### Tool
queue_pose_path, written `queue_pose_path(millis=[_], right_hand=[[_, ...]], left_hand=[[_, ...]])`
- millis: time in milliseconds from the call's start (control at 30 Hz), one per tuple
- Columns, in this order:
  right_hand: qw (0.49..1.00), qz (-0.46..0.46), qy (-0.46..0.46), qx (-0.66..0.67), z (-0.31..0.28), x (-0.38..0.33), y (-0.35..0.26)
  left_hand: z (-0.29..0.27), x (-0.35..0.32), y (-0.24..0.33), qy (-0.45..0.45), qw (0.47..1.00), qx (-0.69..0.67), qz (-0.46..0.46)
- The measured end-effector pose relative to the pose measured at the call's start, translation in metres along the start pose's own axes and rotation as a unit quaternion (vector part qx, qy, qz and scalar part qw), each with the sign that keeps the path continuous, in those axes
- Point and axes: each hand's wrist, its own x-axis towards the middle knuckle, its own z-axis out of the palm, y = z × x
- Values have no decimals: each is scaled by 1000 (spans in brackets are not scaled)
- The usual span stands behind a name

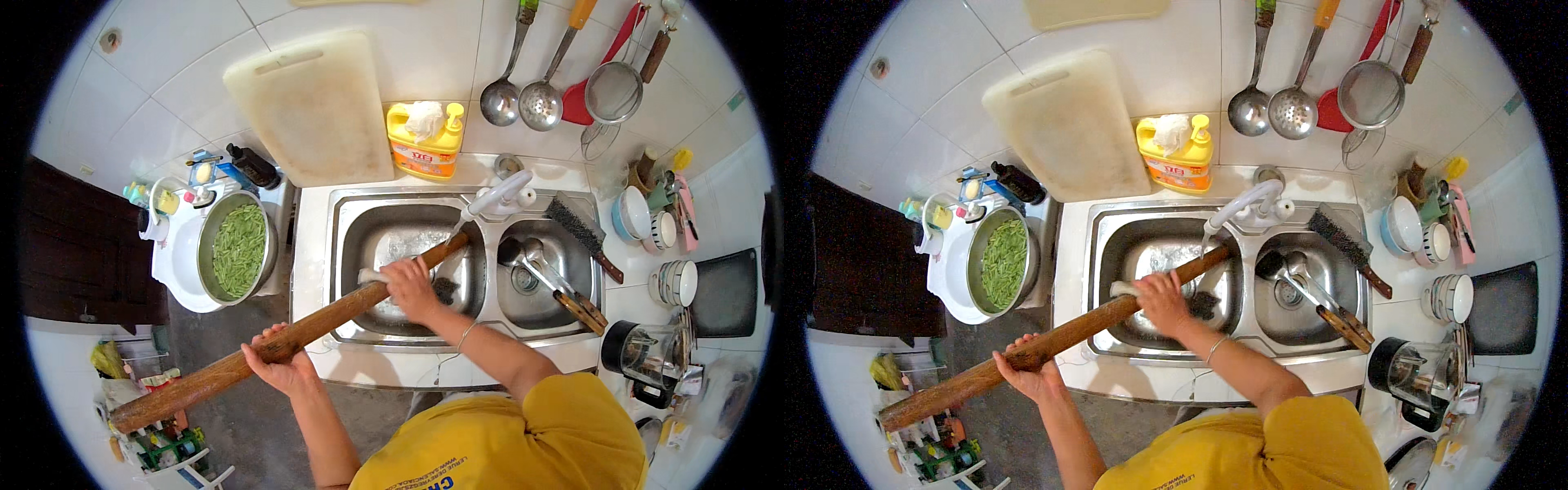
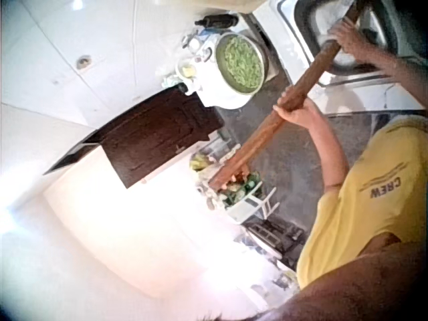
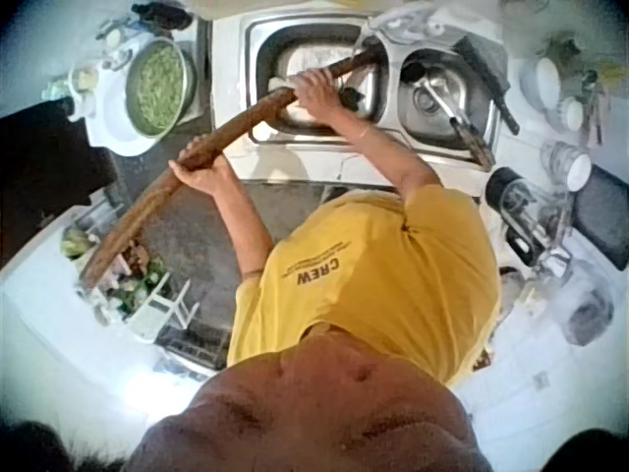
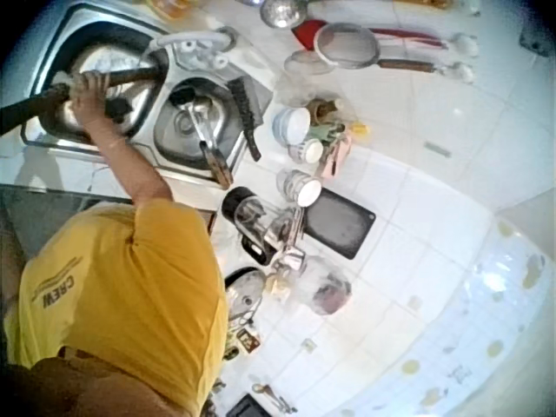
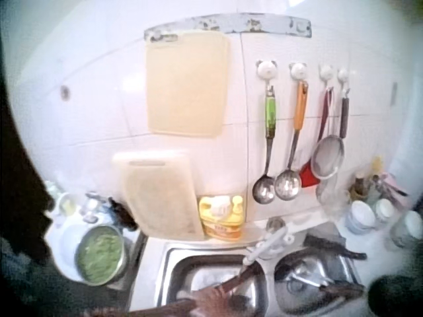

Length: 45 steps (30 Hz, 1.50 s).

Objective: The person washes a long wooden pole in a sink with running water, using a cloth to wipe along its entire length while repeatedly turning the pole.

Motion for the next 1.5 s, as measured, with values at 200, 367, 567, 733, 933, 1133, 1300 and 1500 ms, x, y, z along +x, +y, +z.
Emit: queue_pose_path(millis=[200,367,567,733,933,1133,1300,1500], right_hand=[[963,-23,113,-243,9,15,140],[999,-21,11,23,12,29,22],[981,-78,117,133,-23,37,-59],[978,157,19,-134,35,10,175],[879,455,142,15,50,15,196],[462,633,169,598,22,22,160],[379,523,238,725,25,16,140],[325,495,244,768,9,42,96]], left_hand=[[11,-9,0,29,999,43,9],[17,-6,-8,-25,998,51,18],[38,0,-6,-60,996,65,15],[37,9,-3,-128,989,79,2],[41,13,-3,-351,932,85,-16],[40,-8,6,-424,893,147,11],[10,-55,47,-149,958,215,116],[-59,-28,105,256,966,38,5]])
